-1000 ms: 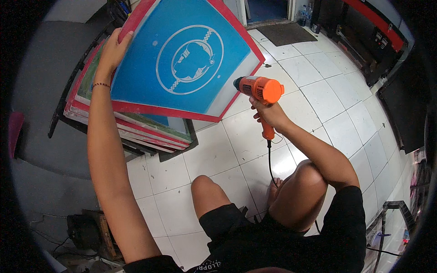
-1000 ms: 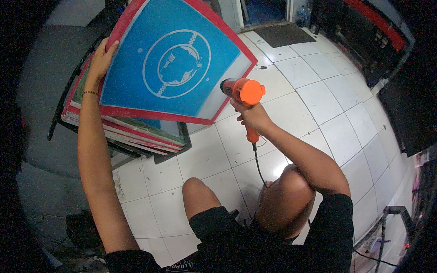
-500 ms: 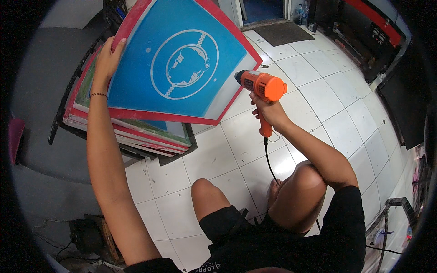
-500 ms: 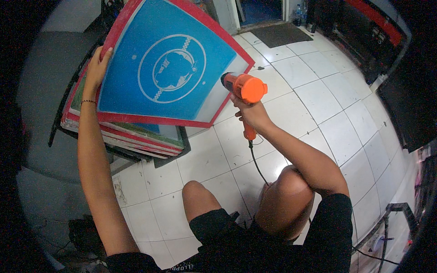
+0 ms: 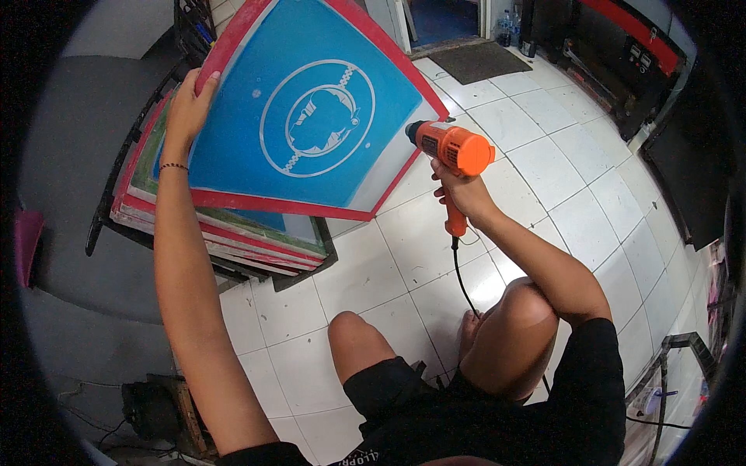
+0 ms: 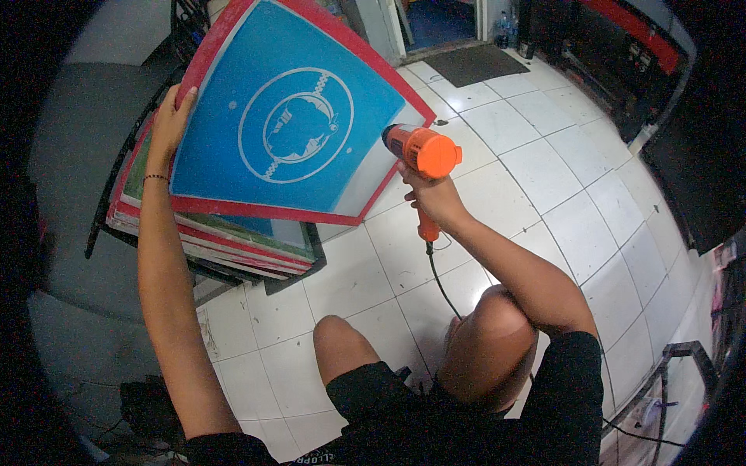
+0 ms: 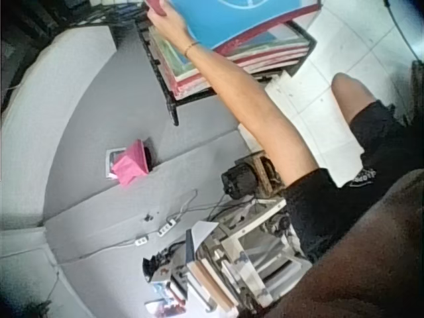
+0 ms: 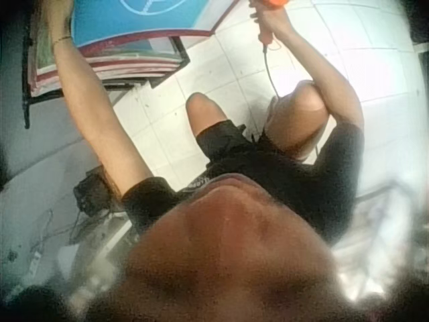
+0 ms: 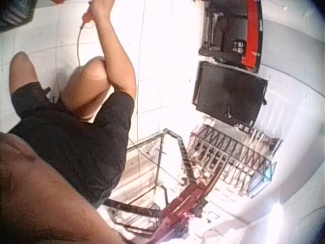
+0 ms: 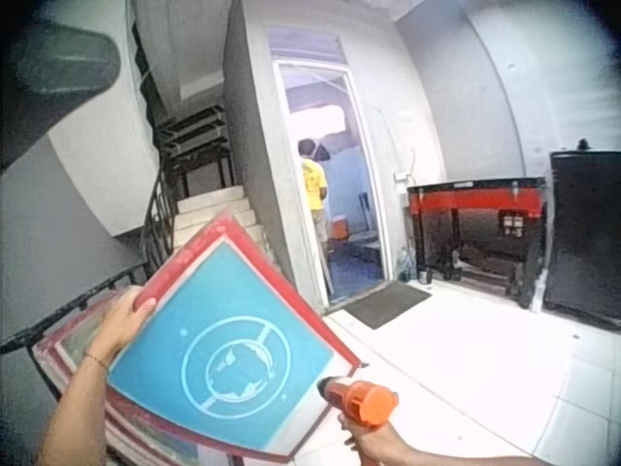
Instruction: The person uses a heat gun to dry several screen-printing frames, turning each frame over and moving it to a stack.
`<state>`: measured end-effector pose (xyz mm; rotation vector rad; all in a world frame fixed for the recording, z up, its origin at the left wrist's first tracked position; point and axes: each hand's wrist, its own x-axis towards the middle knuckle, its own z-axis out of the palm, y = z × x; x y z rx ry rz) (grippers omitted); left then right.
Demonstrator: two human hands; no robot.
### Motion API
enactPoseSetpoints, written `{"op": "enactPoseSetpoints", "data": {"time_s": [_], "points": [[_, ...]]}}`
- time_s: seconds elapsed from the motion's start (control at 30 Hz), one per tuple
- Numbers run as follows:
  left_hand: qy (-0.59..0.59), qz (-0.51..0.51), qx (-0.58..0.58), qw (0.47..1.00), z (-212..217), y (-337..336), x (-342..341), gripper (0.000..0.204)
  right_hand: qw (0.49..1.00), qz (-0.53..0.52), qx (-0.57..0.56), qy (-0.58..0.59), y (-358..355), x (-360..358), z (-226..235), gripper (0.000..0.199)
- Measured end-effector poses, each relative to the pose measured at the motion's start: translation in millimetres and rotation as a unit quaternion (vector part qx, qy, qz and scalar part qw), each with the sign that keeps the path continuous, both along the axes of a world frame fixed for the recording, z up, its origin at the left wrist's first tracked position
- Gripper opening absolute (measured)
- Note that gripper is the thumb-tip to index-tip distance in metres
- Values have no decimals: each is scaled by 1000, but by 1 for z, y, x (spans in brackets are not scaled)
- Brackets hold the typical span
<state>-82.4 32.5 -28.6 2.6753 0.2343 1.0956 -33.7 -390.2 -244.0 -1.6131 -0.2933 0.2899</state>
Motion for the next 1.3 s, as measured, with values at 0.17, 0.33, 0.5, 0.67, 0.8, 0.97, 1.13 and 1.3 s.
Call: {"op": "enactPoseSetpoints", "data": {"time_s": [0.17, 0.33, 0.5, 0.67, 0.8, 0.97, 1.13, 1.3], "points": [[1, 5, -1, 1000, -1, -3, 0, 50, 1000, 0, 3, -3, -2, -1, 1, 41], [5, -1, -3, 1000, -1, 4, 2, 50, 1000, -6, 6, 4, 0, -4, 2, 41], [3, -6, 12, 1000, 0, 14, 0, 52, 1000, -10, 29, 7, 3, -2, -2, 40], [2, -5, 7, 1000, -1, 5, 1, 52, 999, -20, 27, 11, 1, -1, -2, 39], [-8, -12, 13, 1000, -1, 4, -1, 54, 1000, -16, 19, 14, 3, -1, -1, 38], [-15, -19, 22, 999, -2, 15, 2, 54, 1000, -11, 24, 16, 4, -1, -4, 39], [-17, -19, -3, 1000, -4, 2, 4, 52, 999, -19, 36, 18, -1, 0, -2, 41], [-14, 10, 8, 1000, -3, 1, 2, 52, 999, -35, 32, 17, -4, 4, -4, 43]]}}
